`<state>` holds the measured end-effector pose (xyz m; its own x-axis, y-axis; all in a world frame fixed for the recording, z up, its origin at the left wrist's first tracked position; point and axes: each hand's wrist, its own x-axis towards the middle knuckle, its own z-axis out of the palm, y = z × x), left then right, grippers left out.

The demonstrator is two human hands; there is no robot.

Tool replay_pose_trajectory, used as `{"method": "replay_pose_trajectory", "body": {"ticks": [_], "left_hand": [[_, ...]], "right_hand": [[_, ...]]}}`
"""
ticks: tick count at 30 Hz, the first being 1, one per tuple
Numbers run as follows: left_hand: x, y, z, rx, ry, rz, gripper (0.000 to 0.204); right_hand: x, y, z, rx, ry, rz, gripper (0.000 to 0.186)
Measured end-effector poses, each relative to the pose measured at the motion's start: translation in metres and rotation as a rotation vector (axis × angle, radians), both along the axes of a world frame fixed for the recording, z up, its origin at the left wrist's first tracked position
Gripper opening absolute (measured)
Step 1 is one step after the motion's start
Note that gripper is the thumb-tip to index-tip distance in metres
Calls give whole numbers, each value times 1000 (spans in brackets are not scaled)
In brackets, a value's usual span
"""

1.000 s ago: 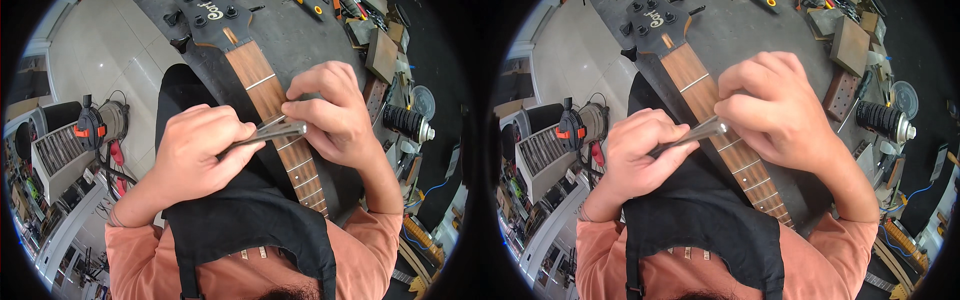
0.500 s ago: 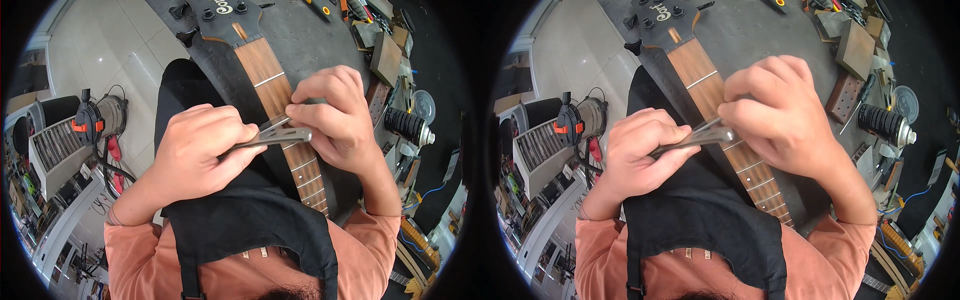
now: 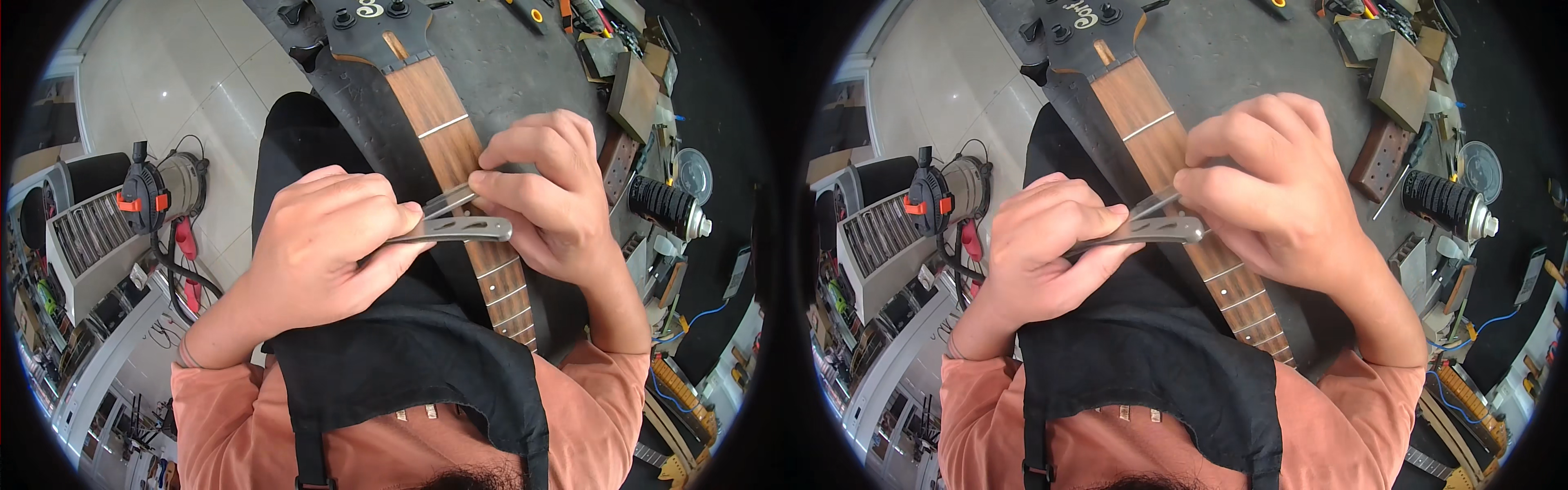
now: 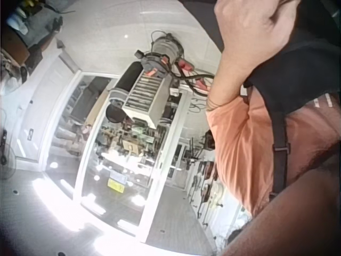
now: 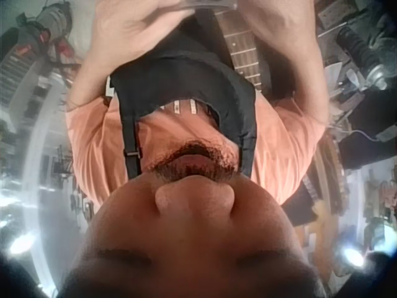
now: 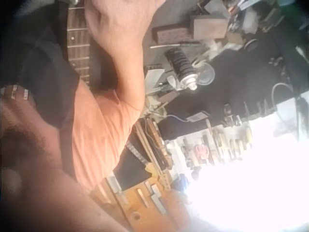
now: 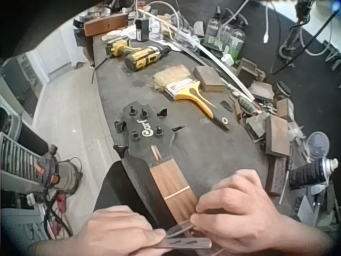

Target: The person sands the edges and fretboard of a guitar neck using a sanding block, then uses a metal file to smooth the frets. The person rotates the neck to access different sides and works methodically along the length of the fretboard.

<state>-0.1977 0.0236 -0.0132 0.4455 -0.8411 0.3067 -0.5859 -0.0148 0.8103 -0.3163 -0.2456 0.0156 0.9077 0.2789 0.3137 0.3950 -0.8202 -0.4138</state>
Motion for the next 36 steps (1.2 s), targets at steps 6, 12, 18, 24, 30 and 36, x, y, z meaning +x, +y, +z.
{"method": "replay_pose_trajectory", "body": {"ticks": [6, 12, 18, 24, 30, 36], "left_hand": [[13, -1, -5, -24, 66, 189, 16], [13, -2, -5, -48, -273, 148, 23], [-2, 1, -6, -33, -9, -1, 22], [18, 0, -8, -32, 18, 229, 14], [13, 1, -6, -68, -277, 109, 24], [-5, 6, -2, -88, 93, 52, 18]], "right_hand": [[32, 2, -2, -20, -64, -16, 24], [30, -2, -1, -48, -26, 8, 30], [-2, 4, 1, -16, -13, 0, 32], [41, 4, -5, -13, -88, -31, 21], [28, 1, -2, -42, -64, 3, 29], [-7, 3, 5, -4, 19, -65, 44]]}}
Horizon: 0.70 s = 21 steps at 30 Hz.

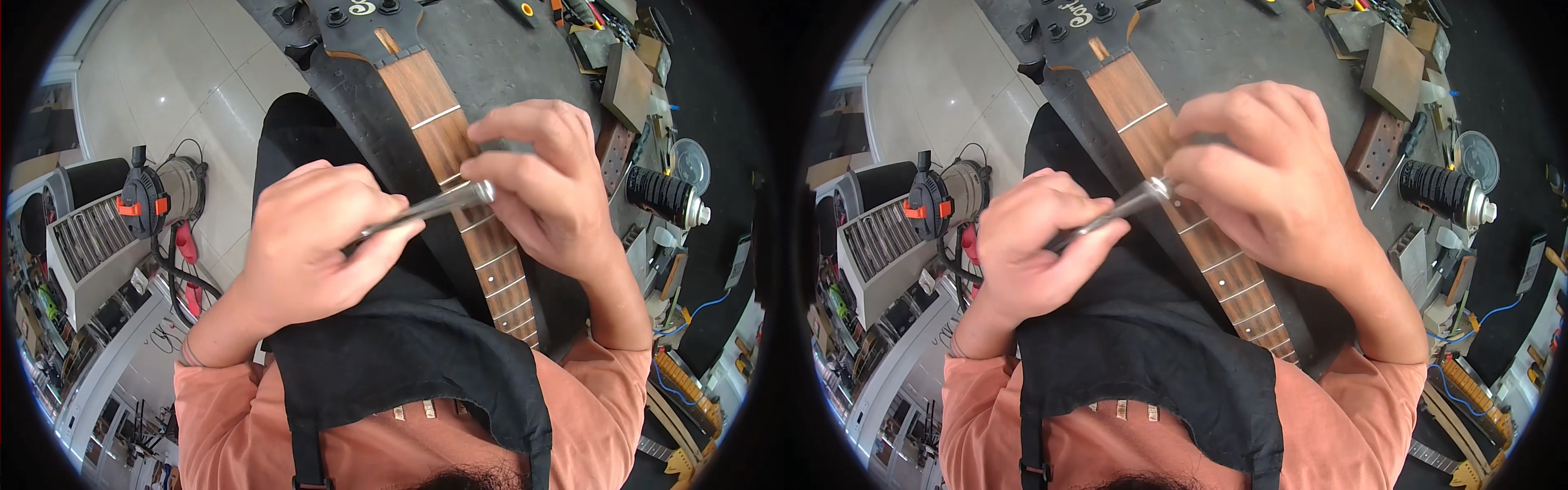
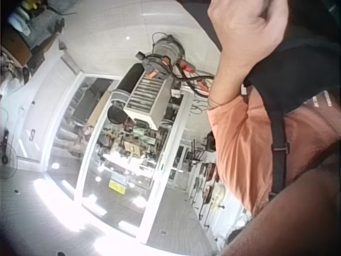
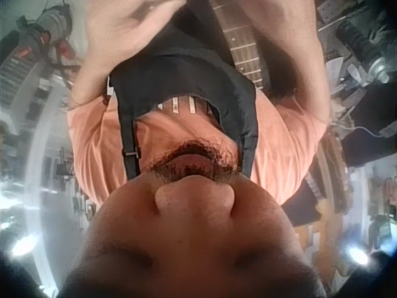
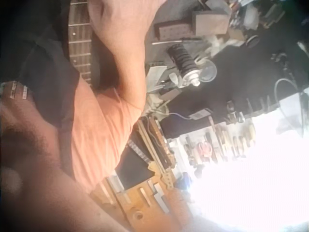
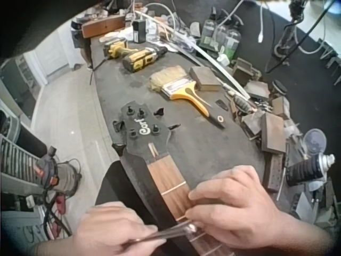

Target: The person sands the edges and fretboard of a guitar neck using a sanding block, then uses a metal file to smooth the frets. The person rotates the neck to access different sides and works methodically along the length of the fretboard.

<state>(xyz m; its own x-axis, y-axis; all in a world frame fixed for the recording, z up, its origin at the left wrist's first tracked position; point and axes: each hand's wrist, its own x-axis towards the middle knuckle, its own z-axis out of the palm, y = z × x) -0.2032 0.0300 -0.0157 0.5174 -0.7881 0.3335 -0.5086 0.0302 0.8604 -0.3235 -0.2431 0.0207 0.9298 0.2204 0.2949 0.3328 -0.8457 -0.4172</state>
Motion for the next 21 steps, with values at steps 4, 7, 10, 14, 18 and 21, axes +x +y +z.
{"method": "replay_pose_trajectory", "body": {"ticks": [4, 7, 10, 14, 18, 21], "left_hand": [[7, 10, 6, -124, 351, 166, 16], [14, 16, 5, -163, 633, 271, 14], [21, 13, -1, -139, 690, 259, 11], [20, -5, -7, -127, 581, 250, 12], [21, -22, -8, -56, 428, 214, 8], [19, -32, -9, -44, 216, 199, 9]], "right_hand": [[-24, 2, 7, 298, 302, -286, 47], [-44, 16, 24, 702, 926, -490, 61], [-48, 17, 15, 607, 952, -362, 49], [-34, 14, 13, 598, 929, -298, 44], [-23, 16, -4, 645, 773, -275, 45], [-12, 14, -4, 656, 751, -272, 45]]}}
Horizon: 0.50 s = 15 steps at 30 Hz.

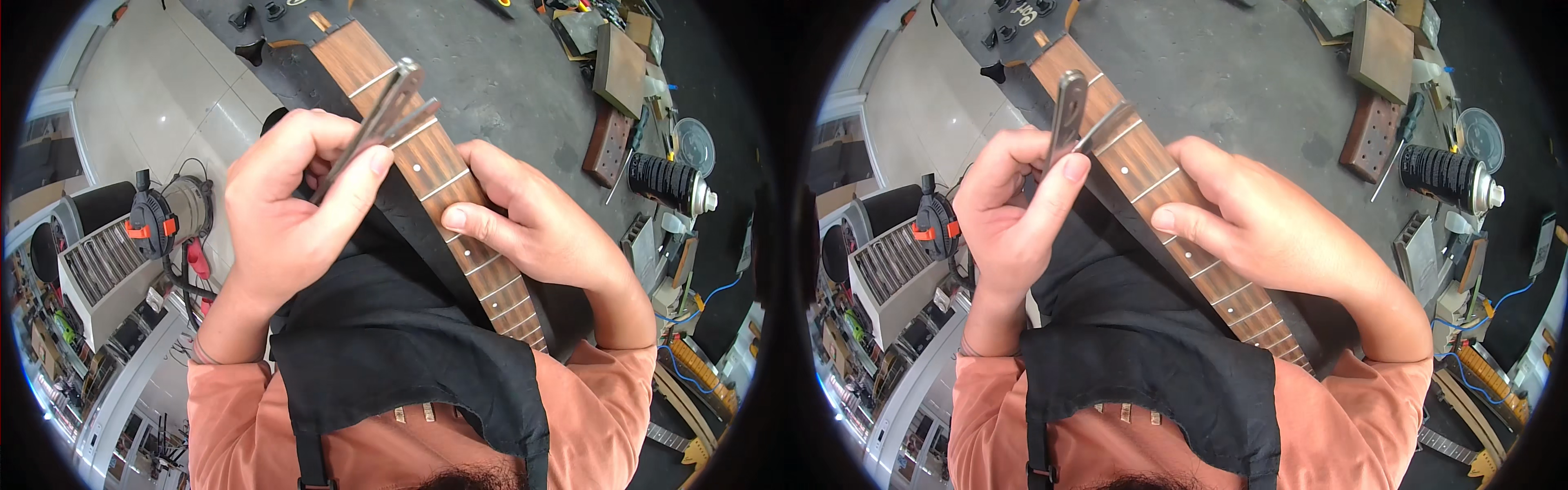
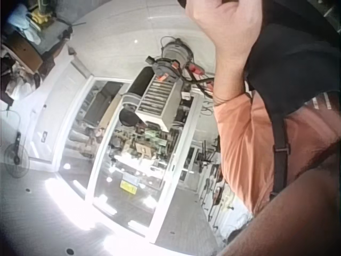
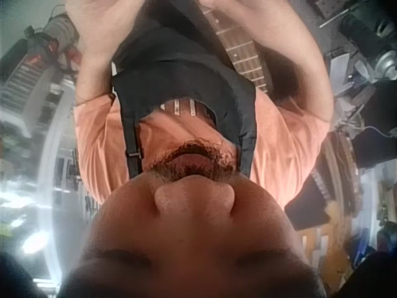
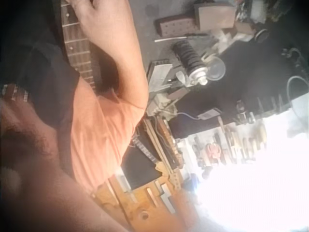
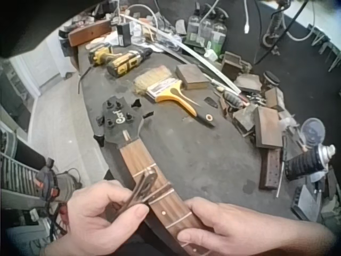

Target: The person sands the edges and fretboard of a guitar neck using a sanding block, then uses a metal file to smooth the frets. The person rotates the neck to access different sides and works methodically along the length of the fretboard.

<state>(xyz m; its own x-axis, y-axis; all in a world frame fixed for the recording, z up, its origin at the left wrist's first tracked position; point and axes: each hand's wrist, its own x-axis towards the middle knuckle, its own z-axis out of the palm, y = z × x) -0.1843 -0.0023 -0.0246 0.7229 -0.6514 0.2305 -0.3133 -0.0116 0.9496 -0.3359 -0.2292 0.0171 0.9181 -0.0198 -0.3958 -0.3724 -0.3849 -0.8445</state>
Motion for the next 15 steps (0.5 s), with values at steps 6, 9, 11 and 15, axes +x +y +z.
{"method": "replay_pose_trajectory", "body": {"ticks": [6, 9, 11, 15], "left_hand": [[-8, -2, 14, 154, -104, -124, 9], [-10, -5, 15, 165, -95, -124, 9], [-9, -6, 15, 167, -58, -103, 9], [-3, -12, 13, 192, -314, -41, 12]], "right_hand": [[8, -16, 3, -296, -371, -83, 35], [20, -22, -3, -406, -568, 54, 29], [29, -23, -7, -458, -645, 104, 26], [46, -27, -11, -510, -722, 95, 23]]}}
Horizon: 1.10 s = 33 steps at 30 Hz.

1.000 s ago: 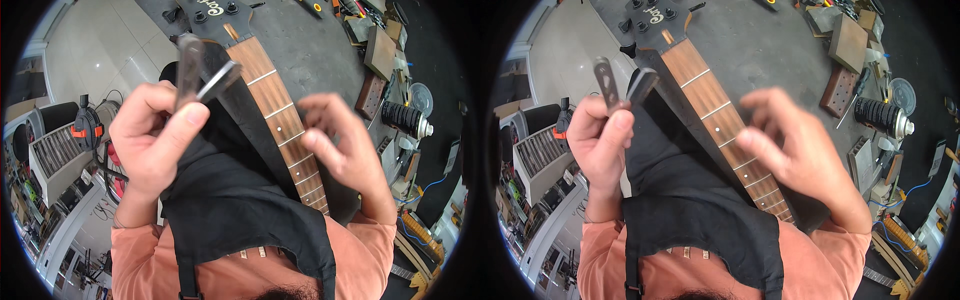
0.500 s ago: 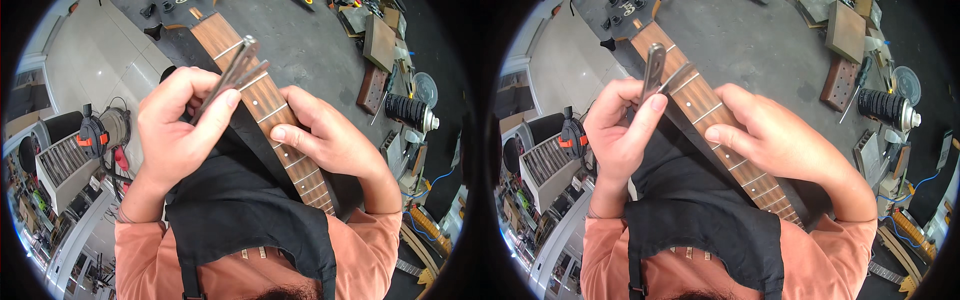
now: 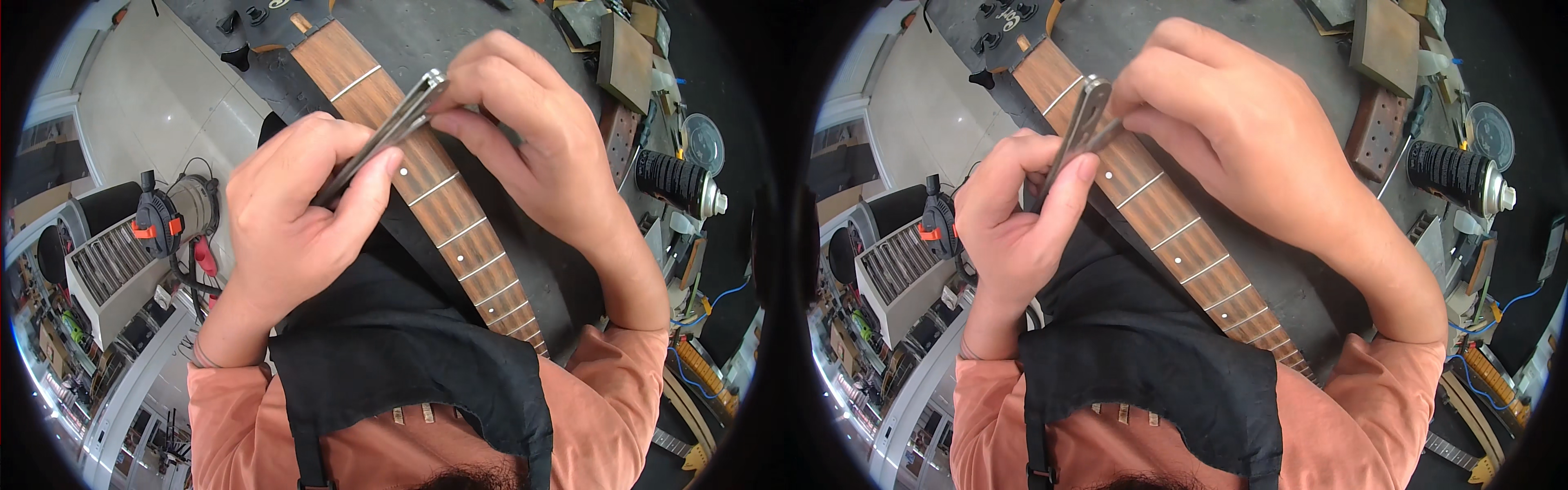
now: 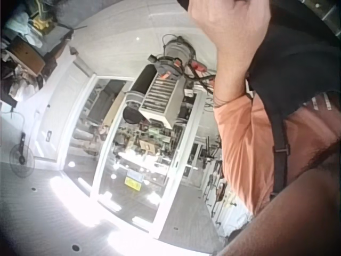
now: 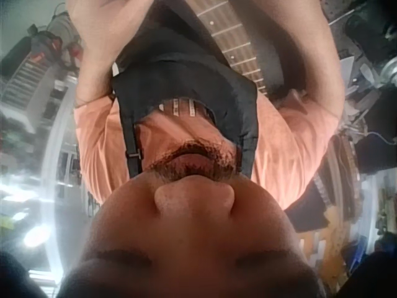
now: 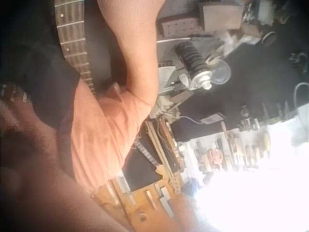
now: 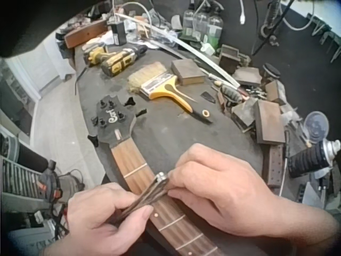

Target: The person sands the edges and fretboard of a guitar neck using a sanding block, then uses a metal file to smooth the frets. The person rotates the neck to access different sides and works methodically along the length of the fretboard.

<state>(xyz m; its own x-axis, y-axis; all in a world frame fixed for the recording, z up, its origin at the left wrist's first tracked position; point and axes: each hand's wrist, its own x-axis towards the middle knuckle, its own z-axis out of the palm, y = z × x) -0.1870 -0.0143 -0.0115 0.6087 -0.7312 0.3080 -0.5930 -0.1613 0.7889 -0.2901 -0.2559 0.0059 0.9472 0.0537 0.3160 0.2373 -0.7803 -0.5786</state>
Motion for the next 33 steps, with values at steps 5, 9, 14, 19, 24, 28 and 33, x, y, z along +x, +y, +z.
{"method": "replay_pose_trajectory", "body": {"ticks": [5, 9, 14, 19, 24, 28, 33], "left_hand": [[3, -2, -3, -29, -303, -69, 19], [-13, 0, 3, -64, -175, -166, 20], [-13, 3, 5, -1, 31, -115, 13], [-3, -8, 4, -23, -154, 22, 17], [-9, -1, 1, -43, -166, -126, 17], [-19, 2, 4, -26, 31, -201, 19], [-7, 1, 4, 34, 46, -21, 11]], "right_hand": [[-6, -2, -1, -2, -12, 14, 27], [-31, -3, 0, 50, 4, 62, 32], [-26, -2, -1, 50, -35, 58, 26], [-1, -5, -4, 11, -56, 21, 24], [-19, -7, 1, -21, -27, 55, 32], [-38, -4, 4, -24, 5, 52, 30], [-10, -9, 0, -20, -11, 66, 24]]}}
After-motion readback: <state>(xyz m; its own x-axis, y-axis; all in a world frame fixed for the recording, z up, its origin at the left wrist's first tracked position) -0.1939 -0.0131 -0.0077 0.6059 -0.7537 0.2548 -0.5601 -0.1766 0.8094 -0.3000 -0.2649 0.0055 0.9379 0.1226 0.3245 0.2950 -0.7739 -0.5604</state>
